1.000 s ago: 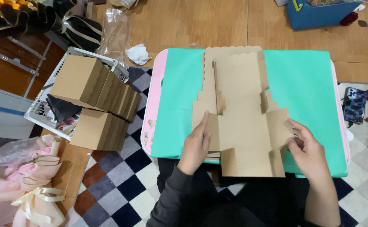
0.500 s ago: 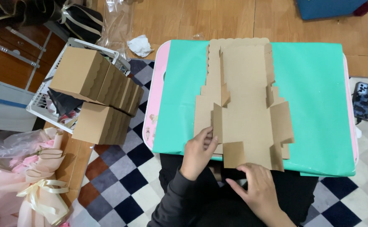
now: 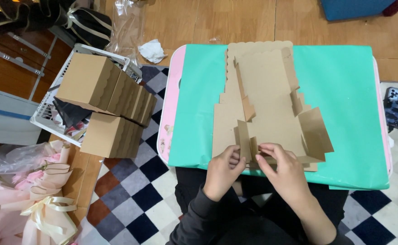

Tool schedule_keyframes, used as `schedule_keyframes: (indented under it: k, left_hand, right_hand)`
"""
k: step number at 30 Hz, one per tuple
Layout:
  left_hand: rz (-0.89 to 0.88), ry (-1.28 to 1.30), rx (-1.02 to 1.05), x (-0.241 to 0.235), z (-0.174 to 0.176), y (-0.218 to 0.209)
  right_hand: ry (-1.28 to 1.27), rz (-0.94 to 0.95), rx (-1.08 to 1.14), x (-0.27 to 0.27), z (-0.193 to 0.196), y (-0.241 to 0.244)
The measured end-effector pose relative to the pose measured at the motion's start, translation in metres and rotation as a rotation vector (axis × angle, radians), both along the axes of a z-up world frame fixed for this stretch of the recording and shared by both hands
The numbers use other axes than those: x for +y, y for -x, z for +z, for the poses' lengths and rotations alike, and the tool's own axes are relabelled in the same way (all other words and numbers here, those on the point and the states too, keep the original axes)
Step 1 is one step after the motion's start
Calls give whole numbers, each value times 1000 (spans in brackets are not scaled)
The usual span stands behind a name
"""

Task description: The person folds cardboard pieces into small boxes by hand, then stacks the finished boxes with others on the floor.

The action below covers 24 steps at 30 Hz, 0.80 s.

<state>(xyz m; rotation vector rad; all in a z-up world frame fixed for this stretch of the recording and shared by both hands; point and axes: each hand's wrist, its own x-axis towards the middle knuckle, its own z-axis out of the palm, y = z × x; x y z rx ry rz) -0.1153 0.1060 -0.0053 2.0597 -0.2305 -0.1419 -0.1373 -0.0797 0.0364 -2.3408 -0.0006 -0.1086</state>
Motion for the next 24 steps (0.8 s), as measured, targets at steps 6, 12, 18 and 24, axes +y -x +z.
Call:
schedule_keyframes:
  k: [6,12,18,24]
  left_hand:
    - [3,400,256,2,-32,0]
    - [42,698,312,-30,-3,10]
    - [-18,654,172,-42,19,18]
    - [5,601,106,-48,25,21]
  right_hand:
    - [152,12,384,0,27,-14]
    - [-37,-82,525,-14,37,-11]
    - [-268,-162,430,-41,29,6]
    - [-195,-183,434,-44,37,9]
